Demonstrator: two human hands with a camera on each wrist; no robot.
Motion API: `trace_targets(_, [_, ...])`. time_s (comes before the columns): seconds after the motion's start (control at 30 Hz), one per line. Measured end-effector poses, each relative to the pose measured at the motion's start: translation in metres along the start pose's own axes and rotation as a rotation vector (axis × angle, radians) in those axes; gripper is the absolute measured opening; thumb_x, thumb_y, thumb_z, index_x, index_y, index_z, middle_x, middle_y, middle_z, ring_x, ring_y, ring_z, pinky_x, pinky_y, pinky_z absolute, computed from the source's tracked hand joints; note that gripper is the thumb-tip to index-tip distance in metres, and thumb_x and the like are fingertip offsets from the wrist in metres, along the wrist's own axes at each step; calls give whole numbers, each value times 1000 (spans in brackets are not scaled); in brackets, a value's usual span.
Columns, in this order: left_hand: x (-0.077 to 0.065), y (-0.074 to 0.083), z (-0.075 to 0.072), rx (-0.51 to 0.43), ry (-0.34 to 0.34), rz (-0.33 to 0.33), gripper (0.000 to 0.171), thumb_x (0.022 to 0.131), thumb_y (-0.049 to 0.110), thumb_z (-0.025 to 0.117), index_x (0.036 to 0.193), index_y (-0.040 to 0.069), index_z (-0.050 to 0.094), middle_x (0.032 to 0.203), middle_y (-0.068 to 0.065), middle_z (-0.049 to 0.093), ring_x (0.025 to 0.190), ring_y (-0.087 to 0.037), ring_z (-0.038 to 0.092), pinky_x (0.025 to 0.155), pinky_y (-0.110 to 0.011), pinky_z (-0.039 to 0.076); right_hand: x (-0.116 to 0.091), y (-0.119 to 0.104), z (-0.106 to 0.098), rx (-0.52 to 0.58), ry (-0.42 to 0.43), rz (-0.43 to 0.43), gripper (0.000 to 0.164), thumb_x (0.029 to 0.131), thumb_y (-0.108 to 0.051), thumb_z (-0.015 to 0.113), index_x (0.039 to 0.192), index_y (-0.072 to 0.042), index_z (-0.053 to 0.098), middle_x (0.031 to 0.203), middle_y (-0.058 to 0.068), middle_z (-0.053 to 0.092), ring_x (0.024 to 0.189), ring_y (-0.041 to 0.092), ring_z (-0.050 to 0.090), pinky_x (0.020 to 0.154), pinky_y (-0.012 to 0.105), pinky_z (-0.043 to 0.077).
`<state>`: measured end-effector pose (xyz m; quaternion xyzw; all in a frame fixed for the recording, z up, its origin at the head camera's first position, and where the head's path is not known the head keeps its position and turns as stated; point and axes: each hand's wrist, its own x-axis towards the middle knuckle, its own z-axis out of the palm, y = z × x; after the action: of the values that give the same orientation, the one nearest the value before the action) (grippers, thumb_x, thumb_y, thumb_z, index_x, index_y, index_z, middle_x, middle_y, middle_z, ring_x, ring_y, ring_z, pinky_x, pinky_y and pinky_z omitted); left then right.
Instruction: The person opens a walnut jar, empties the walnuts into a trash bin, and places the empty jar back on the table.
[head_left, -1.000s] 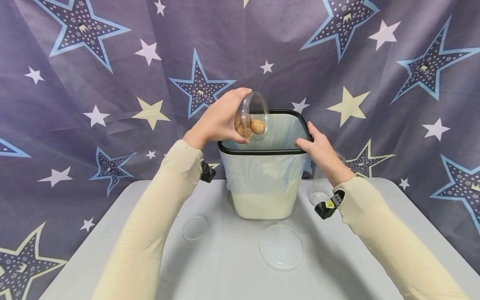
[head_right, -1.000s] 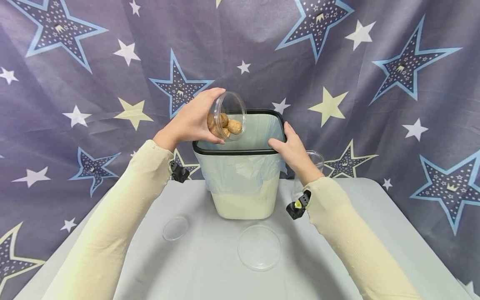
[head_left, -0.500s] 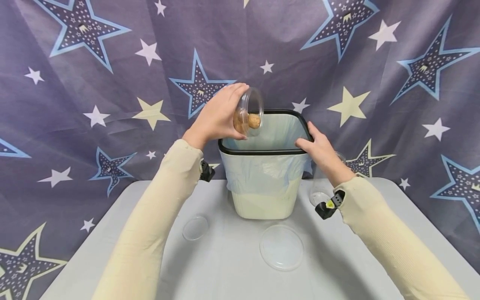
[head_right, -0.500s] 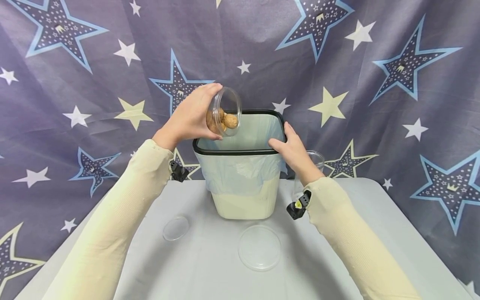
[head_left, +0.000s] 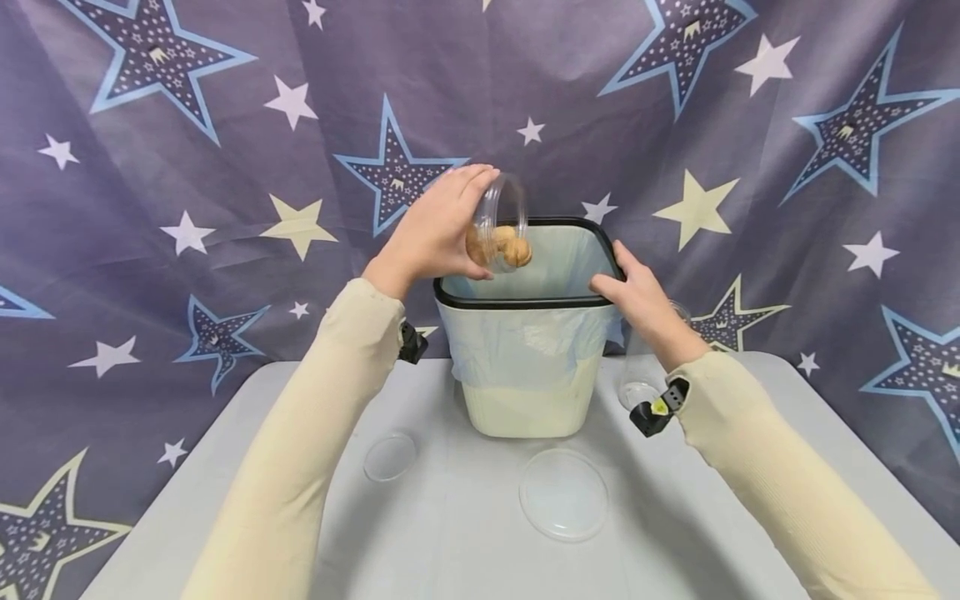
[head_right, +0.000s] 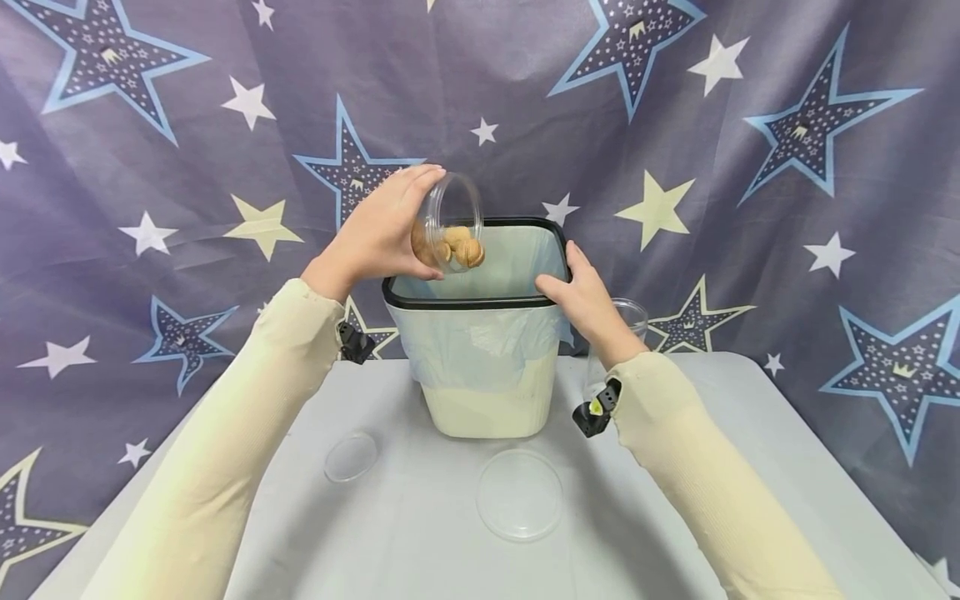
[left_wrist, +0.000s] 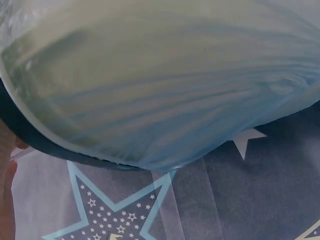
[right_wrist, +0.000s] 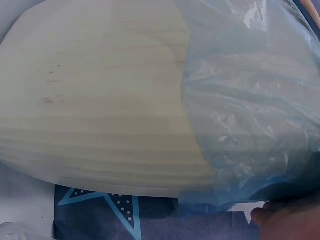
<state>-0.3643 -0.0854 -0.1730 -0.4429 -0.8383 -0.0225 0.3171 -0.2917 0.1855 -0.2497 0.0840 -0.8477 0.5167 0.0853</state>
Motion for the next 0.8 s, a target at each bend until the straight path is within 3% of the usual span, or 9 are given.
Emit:
trace_targets(0.3, [2,1,0,-32,24,18,122,49,48,89,143,-3,29,144,-19,36,135,-32,30,116,-34,12,1,-1,0,-6,4,-7,80,85,-23,48,151,-9,4,158,7,5,144,21,5,115,42,13])
trace_targets(0.8, [2,0,5,-28,29,29,122,50,48,89,143,-3,29,145,-19,35,135,-32,30,116,-37,14,0,-1,-1,-10,-2,2,80,85,-23,47,151,-9,3,158,7,5,144,21,5,115,43,13])
